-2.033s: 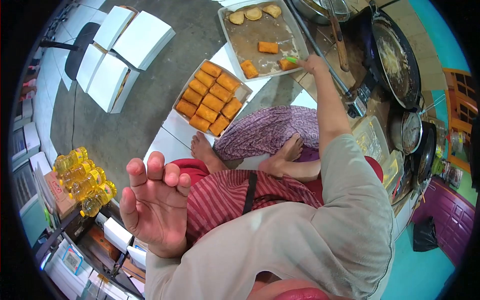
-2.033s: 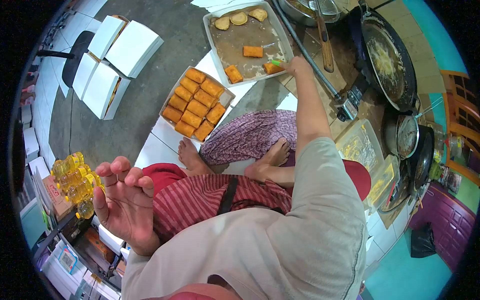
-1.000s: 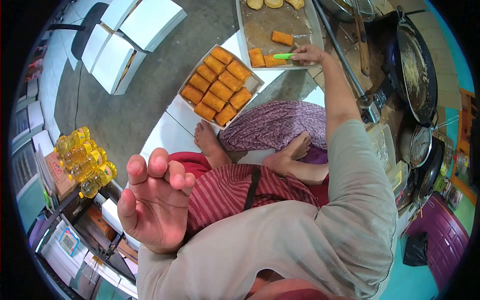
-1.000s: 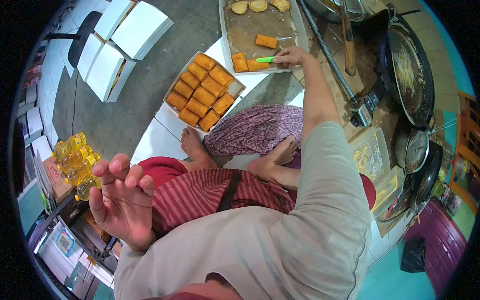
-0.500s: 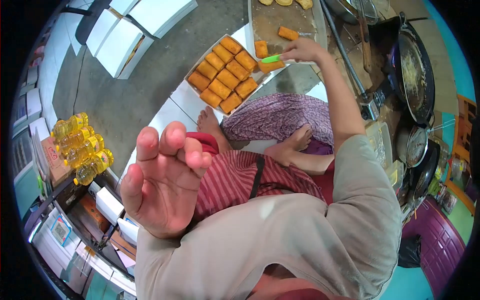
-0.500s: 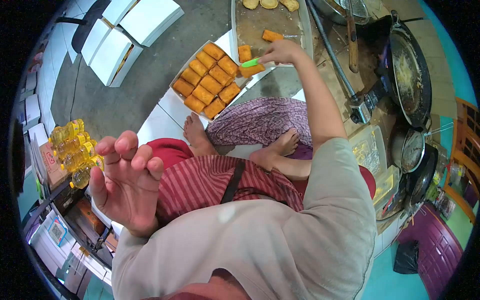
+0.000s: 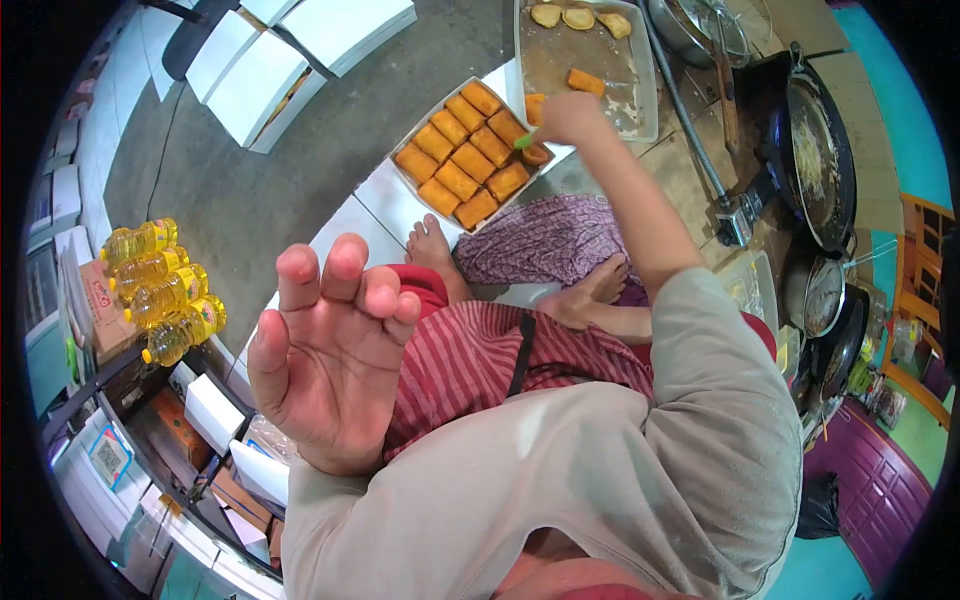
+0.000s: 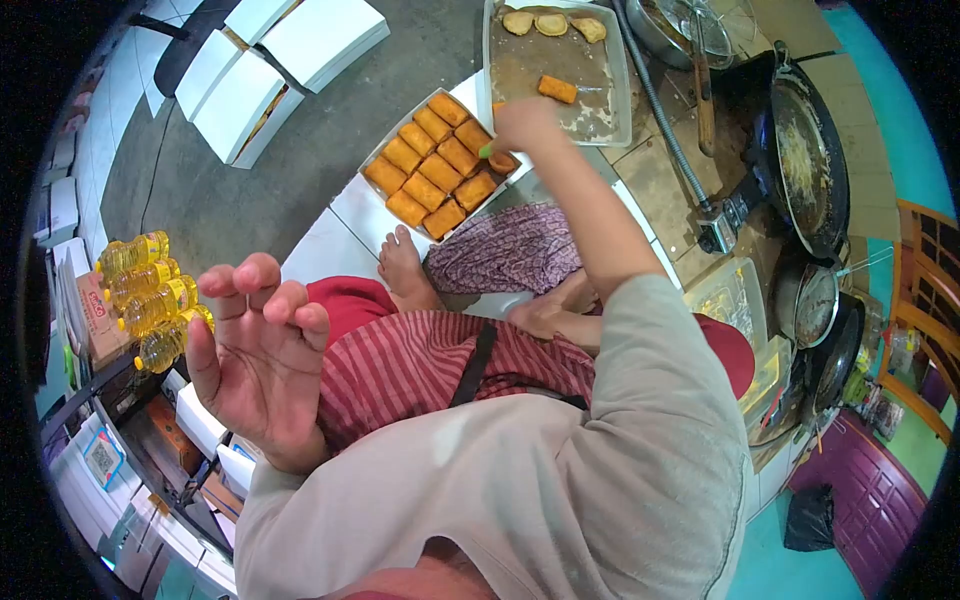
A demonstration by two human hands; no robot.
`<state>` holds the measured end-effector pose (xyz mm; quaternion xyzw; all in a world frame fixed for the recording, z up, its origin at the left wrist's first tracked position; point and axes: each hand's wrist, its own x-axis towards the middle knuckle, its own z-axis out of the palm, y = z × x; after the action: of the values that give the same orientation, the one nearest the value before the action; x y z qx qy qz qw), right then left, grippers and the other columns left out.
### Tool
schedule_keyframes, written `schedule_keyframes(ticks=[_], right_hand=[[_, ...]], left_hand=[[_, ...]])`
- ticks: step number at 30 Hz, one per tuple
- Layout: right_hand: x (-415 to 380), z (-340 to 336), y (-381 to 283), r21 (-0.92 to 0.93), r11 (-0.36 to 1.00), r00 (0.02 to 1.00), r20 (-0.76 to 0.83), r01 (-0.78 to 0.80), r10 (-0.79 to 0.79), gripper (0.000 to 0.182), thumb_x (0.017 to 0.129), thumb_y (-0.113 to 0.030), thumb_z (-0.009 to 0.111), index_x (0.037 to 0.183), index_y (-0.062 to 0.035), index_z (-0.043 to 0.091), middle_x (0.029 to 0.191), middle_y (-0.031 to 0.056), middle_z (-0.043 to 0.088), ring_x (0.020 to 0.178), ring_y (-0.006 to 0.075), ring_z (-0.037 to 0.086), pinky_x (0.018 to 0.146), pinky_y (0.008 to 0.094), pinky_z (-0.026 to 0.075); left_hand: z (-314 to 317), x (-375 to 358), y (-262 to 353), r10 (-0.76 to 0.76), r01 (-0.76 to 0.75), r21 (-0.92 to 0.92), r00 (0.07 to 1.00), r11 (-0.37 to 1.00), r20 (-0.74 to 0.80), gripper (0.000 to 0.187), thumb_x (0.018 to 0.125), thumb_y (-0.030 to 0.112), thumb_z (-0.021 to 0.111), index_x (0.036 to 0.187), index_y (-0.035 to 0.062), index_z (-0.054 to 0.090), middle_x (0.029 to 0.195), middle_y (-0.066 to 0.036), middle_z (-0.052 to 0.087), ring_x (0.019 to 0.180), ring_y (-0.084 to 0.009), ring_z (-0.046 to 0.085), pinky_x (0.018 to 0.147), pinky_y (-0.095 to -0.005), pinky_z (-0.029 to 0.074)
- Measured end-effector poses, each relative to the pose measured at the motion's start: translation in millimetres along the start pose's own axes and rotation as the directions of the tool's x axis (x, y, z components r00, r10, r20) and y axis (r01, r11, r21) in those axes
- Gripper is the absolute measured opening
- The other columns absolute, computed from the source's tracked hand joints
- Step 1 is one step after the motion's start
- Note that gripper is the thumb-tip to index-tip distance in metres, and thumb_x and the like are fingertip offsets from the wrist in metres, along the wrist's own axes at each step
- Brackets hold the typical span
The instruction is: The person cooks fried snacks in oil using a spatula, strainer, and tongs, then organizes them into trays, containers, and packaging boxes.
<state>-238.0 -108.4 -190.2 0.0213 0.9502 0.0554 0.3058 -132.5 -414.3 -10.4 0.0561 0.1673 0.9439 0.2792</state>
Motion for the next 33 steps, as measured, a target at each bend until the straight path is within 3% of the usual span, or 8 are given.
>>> schedule_keyframes(ticks=[6,10,14,22,24,25,26,33], right_hand=[[57,102,154,0.726,0.686,0.999,0.013,-0.041,0.046,0.049,0.079,-0.049,0.068,0.101,-0.0047,0.069,0.080,0.0059,0.068,0.069,0.0166,0.062,0.062,0.0329,0.049],[96,141,161,0.835,0.548,0.992,0.104,-0.048,-0.073,0.038,0.084,-0.040,0.067,0.103,-0.0074,0.068,0.072,-0.0009,0.061,0.060,0.0086,0.053,0.054,0.0244,0.042],[120,165,131,0.989,0.118,0.973,0.112,-0.090,-0.201,0.028,0.086,-0.036,0.066,0.099,-0.0112,0.068,0.074,-0.0056,0.058,0.057,0.0034,0.046,0.050,0.0195,0.035],[68,138,138,0.998,-0.054,0.999,0.031,-0.033,-0.028,0.034,0.083,-0.034,0.070,0.106,-0.0102,0.068,0.075,-0.0045,0.062,0.057,0.0015,0.047,0.050,0.0159,0.036],[39,122,142,1.000,-0.007,0.999,0.028,-0.028,0.022,0.037,0.082,-0.036,0.070,0.107,-0.0100,0.068,0.076,-0.0041,0.063,0.058,0.0012,0.047,0.050,0.0156,0.035],[24,121,140,0.999,0.018,0.999,0.032,-0.033,0.043,0.038,0.082,-0.037,0.070,0.108,-0.0099,0.067,0.076,-0.0039,0.063,0.058,0.0011,0.047,0.050,0.0155,0.035],[13,128,139,0.999,-0.019,0.998,0.039,-0.038,0.044,0.039,0.082,-0.038,0.070,0.108,-0.0098,0.067,0.077,-0.0036,0.064,0.058,0.0012,0.047,0.050,0.0155,0.035],[-41,167,115,0.958,-0.273,0.989,0.118,-0.089,0.091,0.043,0.082,-0.040,0.068,0.110,-0.0074,0.064,0.084,-0.0012,0.066,0.058,0.0022,0.048,0.048,0.0152,0.035]], left_hand=[[5,6,-6,-0.028,0.032,0.050,0.997,0.998,-0.073,0.034,0.093,0.034,0.049,0.119,0.0123,0.047,0.119,-0.009,0.046,0.102,-0.0253,0.048,0.093,-0.0416,0.037],[9,16,-16,-0.031,0.045,0.124,0.993,0.991,-0.118,0.034,0.092,0.034,0.051,0.118,0.0133,0.048,0.118,-0.009,0.046,0.101,-0.0251,0.049,0.091,-0.0409,0.037],[13,28,-28,-0.050,0.075,0.169,0.988,0.983,-0.149,0.034,0.091,0.034,0.052,0.118,0.0135,0.049,0.119,-0.009,0.046,0.101,-0.0253,0.049,0.090,-0.0406,0.037],[0,74,21,-0.023,-0.009,0.253,0.992,0.967,0.121,0.036,0.090,0.027,0.055,0.122,0.0112,0.050,0.119,-0.009,0.048,0.104,-0.0239,0.049,0.094,-0.0422,0.037],[-39,103,10,0.319,-0.099,0.930,0.948,0.353,-0.020,0.032,0.087,0.019,0.059,0.118,0.0091,0.055,0.114,-0.008,0.055,0.104,-0.0223,0.051,0.094,-0.0389,0.039],[-57,122,-8,0.244,-0.172,0.952,0.941,-0.251,0.235,0.029,0.082,0.010,0.063,0.111,0.0077,0.061,0.108,-0.008,0.060,0.105,-0.0223,0.054,0.093,-0.0353,0.040],[-96,141,-19,0.017,-0.339,0.801,0.917,-0.494,0.399,0.029,0.076,0.004,0.065,0.105,0.0077,0.065,0.109,-0.009,0.060,0.104,-0.0238,0.054,0.092,-0.0353,0.040],[-241,177,-174,-0.358,-0.645,0.584,0.762,-0.493,0.539,0.036,0.067,0.010,0.069,0.103,0.0118,0.062,0.108,-0.004,0.057,0.112,-0.0244,0.048,0.097,-0.0402,0.033]])
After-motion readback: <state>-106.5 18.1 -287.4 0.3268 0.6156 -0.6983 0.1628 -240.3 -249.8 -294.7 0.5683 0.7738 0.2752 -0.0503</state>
